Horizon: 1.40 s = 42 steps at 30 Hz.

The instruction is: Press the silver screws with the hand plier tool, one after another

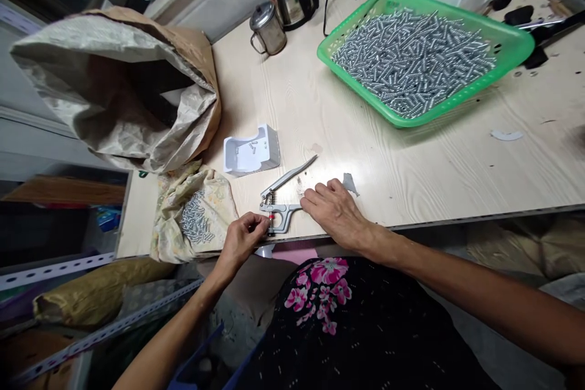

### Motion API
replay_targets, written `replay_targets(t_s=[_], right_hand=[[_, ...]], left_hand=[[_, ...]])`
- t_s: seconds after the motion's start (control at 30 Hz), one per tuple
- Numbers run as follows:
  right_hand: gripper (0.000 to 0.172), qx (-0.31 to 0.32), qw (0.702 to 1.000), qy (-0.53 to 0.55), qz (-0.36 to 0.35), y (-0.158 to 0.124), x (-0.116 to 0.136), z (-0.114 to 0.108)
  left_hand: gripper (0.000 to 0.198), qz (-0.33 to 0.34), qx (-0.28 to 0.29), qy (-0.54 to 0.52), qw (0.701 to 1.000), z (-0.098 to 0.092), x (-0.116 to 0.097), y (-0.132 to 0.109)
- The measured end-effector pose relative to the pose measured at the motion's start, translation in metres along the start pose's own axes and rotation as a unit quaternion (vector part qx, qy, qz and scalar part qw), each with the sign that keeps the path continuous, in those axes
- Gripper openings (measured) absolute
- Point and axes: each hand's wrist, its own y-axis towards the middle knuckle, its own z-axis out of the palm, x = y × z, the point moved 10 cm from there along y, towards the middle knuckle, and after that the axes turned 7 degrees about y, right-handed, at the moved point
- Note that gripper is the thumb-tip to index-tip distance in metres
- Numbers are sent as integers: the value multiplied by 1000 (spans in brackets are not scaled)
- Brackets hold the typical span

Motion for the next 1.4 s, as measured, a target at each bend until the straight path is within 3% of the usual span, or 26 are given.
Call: replay_targets(t_s=[0.3, 0.47, 0.7, 0.9, 1.07, 1.4], right_hand=[[21, 40, 999, 5, 22, 0, -4, 6], [11, 82, 995, 10, 49, 6, -3, 7], [9, 71, 993, 91, 13, 36, 30, 23], [11, 93, 980, 174, 41, 42, 34, 48], [14, 89, 978, 181, 49, 40, 34, 49], [4, 82, 977, 186, 56, 38, 32, 46]], left_hand=[[32, -32, 24, -26, 999, 6, 8, 1], [36, -61, 31, -69, 995, 9, 12, 1], [30, -45, 16, -50, 998, 6, 5, -3], [28, -53, -9, -66, 996, 7, 7, -5], [28, -54, -20, -56, 997, 8, 7, -7], [23, -59, 1, -10, 998, 7, 3, -3]])
